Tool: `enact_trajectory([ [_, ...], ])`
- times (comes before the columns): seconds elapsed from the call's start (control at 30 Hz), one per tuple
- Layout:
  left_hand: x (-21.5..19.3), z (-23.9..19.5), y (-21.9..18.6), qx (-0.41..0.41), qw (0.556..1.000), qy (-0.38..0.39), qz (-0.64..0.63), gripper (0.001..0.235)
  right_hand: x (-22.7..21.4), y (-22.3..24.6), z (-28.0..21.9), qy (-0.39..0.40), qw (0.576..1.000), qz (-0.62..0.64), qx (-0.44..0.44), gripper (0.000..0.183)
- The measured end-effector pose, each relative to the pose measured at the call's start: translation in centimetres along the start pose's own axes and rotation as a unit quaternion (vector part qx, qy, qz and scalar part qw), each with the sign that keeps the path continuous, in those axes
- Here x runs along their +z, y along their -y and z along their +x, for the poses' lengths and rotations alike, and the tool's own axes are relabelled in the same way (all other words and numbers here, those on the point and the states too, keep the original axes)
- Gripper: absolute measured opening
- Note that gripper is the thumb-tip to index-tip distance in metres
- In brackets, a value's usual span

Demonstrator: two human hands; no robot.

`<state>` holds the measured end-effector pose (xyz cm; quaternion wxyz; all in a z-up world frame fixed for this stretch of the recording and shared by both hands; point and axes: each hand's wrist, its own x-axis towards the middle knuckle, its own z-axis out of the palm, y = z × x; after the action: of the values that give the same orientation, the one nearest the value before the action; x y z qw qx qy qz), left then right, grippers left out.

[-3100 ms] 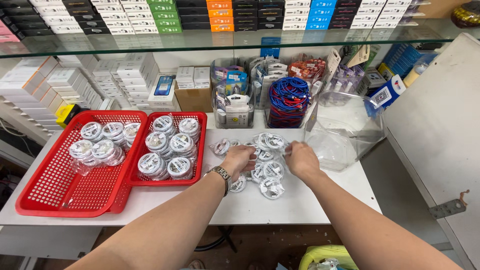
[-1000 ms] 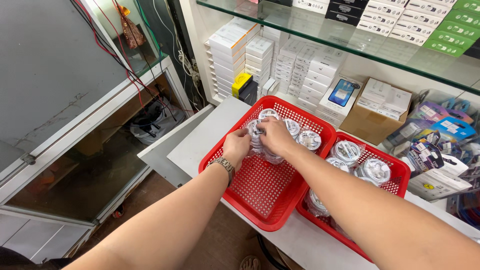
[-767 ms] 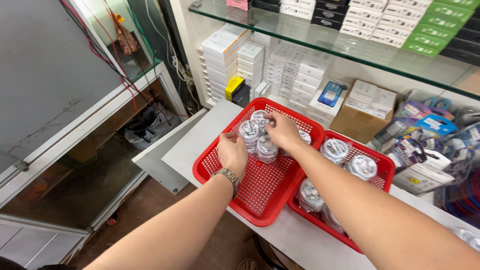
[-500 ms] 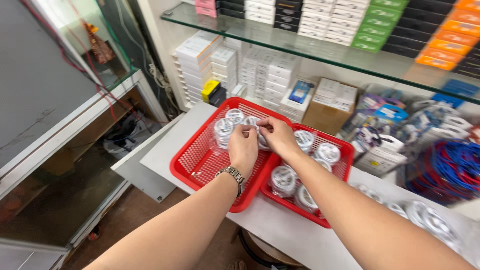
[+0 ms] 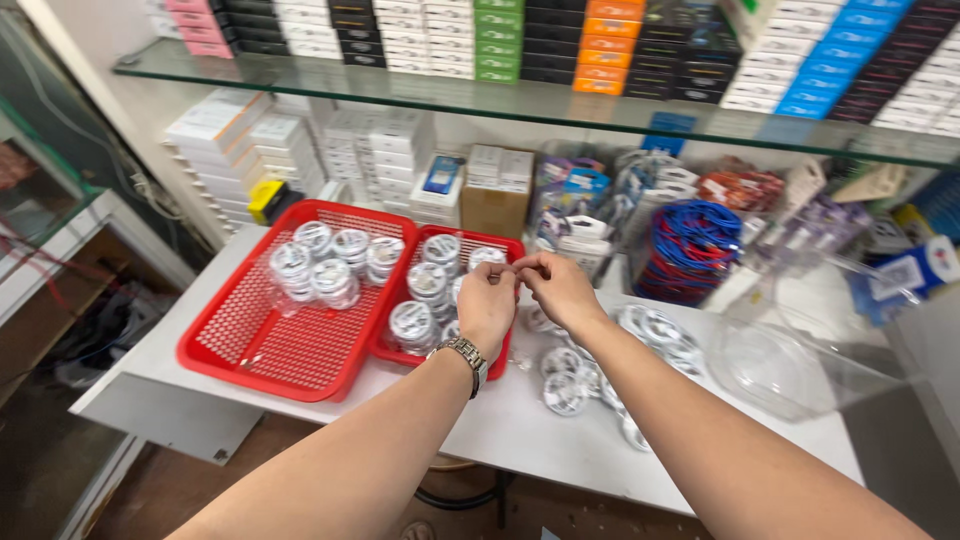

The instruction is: The person transfers small, individually wrapped spools of white cable from a clear plastic container into two red plastic baskets. They handle the items one by one, placing them into the baskets on a white countertop in a retail environment.

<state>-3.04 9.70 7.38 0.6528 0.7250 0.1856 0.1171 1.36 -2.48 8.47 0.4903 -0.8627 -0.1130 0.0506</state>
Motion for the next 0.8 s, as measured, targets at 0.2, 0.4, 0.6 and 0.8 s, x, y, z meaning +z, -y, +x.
enact_trajectory([
  [0.2, 6.8, -2.1, 2.1, -0.078, 0.983, 0.165, -0.012, 0.022, -6.4, -6.2, -3.2, 0.023, 0.996, 0.034, 0.080, 0.023],
  [0.4, 12.4, -3.8, 4.9, -0.109, 0.961, 0.251, 0.047, 0.017, -11.8, -13.1, -7.0, 0.044, 0.979, -0.025, 0.198, 0.022],
  [0.6, 14.7, -6.3, 7.5, -0.192, 0.910, 0.269, 0.251, 0.023, -13.7, -18.7, -10.9, 0.077, 0.945, -0.052, 0.314, 0.025],
  [0.8, 15.1, -8.0, 8.9, -0.245, 0.902, 0.288, 0.208, 0.026, -12.3, -20.6, -12.3, 0.135, 0.928, -0.016, 0.347, 0.030],
])
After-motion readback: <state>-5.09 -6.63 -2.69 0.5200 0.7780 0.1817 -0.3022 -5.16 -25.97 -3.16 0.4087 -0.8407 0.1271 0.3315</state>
